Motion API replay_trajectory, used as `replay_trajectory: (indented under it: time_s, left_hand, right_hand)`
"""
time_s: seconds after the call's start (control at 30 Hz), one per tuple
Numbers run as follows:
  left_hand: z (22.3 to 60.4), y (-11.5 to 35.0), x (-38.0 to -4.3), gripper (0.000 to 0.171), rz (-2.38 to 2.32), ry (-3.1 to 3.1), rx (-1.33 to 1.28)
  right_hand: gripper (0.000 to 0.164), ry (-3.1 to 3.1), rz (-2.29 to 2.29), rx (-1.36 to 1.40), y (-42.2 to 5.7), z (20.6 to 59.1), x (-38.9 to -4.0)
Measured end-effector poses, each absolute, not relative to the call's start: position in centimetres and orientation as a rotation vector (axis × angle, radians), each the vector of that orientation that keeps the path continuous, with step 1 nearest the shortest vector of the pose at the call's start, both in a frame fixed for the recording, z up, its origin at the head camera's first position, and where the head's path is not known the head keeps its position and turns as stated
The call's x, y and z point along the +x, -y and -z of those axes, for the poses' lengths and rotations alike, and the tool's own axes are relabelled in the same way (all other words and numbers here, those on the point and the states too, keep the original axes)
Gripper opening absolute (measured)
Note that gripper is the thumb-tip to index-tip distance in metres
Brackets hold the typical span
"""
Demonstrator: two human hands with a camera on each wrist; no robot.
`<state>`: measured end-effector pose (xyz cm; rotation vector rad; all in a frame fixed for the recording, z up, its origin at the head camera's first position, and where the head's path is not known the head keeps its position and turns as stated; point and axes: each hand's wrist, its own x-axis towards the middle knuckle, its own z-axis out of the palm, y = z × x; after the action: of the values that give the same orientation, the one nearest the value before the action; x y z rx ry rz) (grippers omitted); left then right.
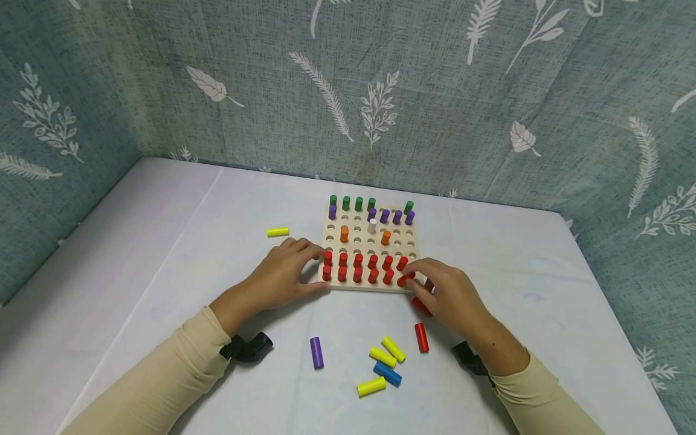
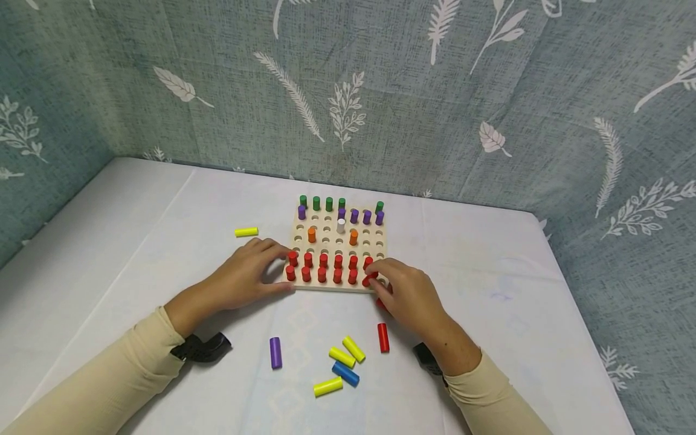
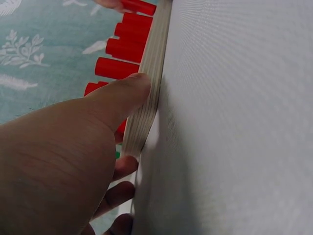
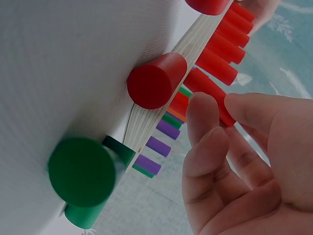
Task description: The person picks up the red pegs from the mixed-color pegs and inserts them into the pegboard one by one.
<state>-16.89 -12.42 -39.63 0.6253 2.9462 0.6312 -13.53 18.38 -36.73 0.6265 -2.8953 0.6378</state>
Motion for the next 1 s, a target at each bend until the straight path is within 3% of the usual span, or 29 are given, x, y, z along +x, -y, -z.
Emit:
replay_trajectory:
  time_s: [1.0]
  left_hand:
    - [39.87, 12.35, -16.82, 0.067, -0.629, -2.956, 0.611]
  right_hand:
    - [0.023, 2.876, -0.639, 0.608, -18.28, 36.89, -13.47]
